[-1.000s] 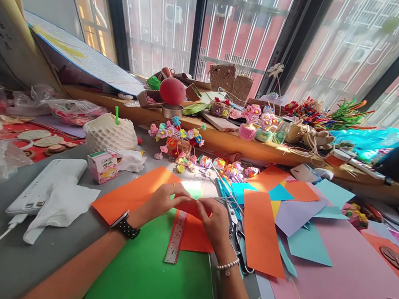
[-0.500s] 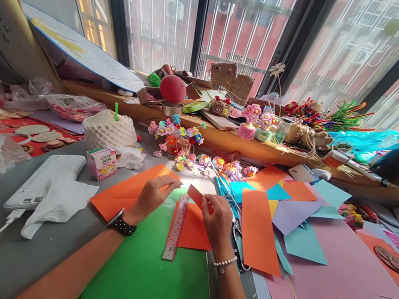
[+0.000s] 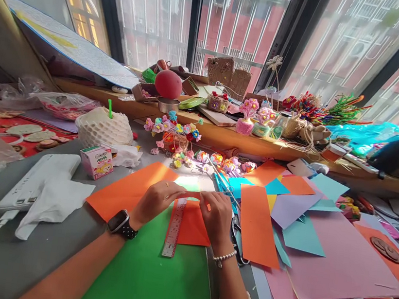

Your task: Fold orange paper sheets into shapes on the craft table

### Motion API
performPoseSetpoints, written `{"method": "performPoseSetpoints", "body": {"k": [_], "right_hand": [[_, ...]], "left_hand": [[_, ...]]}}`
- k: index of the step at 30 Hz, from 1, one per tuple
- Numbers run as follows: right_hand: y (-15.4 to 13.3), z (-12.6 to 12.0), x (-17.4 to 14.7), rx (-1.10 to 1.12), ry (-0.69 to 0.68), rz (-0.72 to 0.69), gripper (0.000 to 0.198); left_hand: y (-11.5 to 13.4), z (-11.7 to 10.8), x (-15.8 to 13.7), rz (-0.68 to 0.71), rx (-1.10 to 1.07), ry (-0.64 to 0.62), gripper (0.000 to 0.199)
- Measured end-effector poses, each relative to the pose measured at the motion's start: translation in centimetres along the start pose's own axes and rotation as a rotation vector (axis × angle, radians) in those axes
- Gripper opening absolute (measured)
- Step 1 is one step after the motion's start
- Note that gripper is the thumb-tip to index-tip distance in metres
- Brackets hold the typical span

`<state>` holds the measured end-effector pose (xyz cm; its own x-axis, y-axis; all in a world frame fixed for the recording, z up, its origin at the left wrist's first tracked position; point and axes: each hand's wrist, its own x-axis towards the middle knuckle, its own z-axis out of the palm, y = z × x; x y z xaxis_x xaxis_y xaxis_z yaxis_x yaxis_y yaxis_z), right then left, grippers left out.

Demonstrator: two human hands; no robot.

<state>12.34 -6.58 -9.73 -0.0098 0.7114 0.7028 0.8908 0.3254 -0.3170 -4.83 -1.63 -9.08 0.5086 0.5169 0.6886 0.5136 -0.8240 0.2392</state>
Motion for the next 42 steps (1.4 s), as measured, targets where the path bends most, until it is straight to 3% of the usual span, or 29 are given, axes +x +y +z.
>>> {"method": "performPoseSetpoints", "body": {"k": [5,11,15,17,20,22,28,34,38,42], "right_hand": [[0.6,0.2,-0.1,-0.067,0.072,0.171,0.019],[0.7,0.4,-0.2,-0.105,0.119,0.253,0.02],[1.1,-0.2,0.0,-0.08,0.248,0.327,0.021],[0.7,-0.3,0.1,-0.014,0.277,0.244,0.019],[-0.5,-0.1,0.1,0.059,0.122,0.002,0.016],[-1.3,0.2,0.0,0.063,0.042,-0.069,0.011],[-1.3,0.4,-0.1,0.014,0.01,-0.093,0.011],[-1.0,0.0,-0.1,-0.044,0.083,-0.064,0.011],[-1.8,0.1,-0.1,0.005,0.036,-0.146,0.012],[-2.0,0.5,-0.2,-0.013,0.012,-0.132,0.014]], "left_hand": [[0.2,0.0,0.2,-0.005,0.052,0.004,0.015],[0.3,0.0,0.2,0.016,0.088,-0.015,0.015],[-0.1,-0.2,0.1,0.008,0.159,0.034,0.014],[0.0,-0.4,0.1,0.061,0.191,0.017,0.014],[0.6,-0.6,0.2,0.165,0.208,-0.03,0.017],[0.9,-0.6,0.3,0.198,0.203,-0.047,0.018],[0.8,-0.5,0.2,0.187,0.181,-0.03,0.019],[-0.3,-1.4,0.1,0.021,0.177,0.227,0.02],[0.2,-1.5,0.3,0.153,0.122,0.097,0.019],[0.7,-1.3,0.4,0.174,0.152,-0.01,0.018]]}}
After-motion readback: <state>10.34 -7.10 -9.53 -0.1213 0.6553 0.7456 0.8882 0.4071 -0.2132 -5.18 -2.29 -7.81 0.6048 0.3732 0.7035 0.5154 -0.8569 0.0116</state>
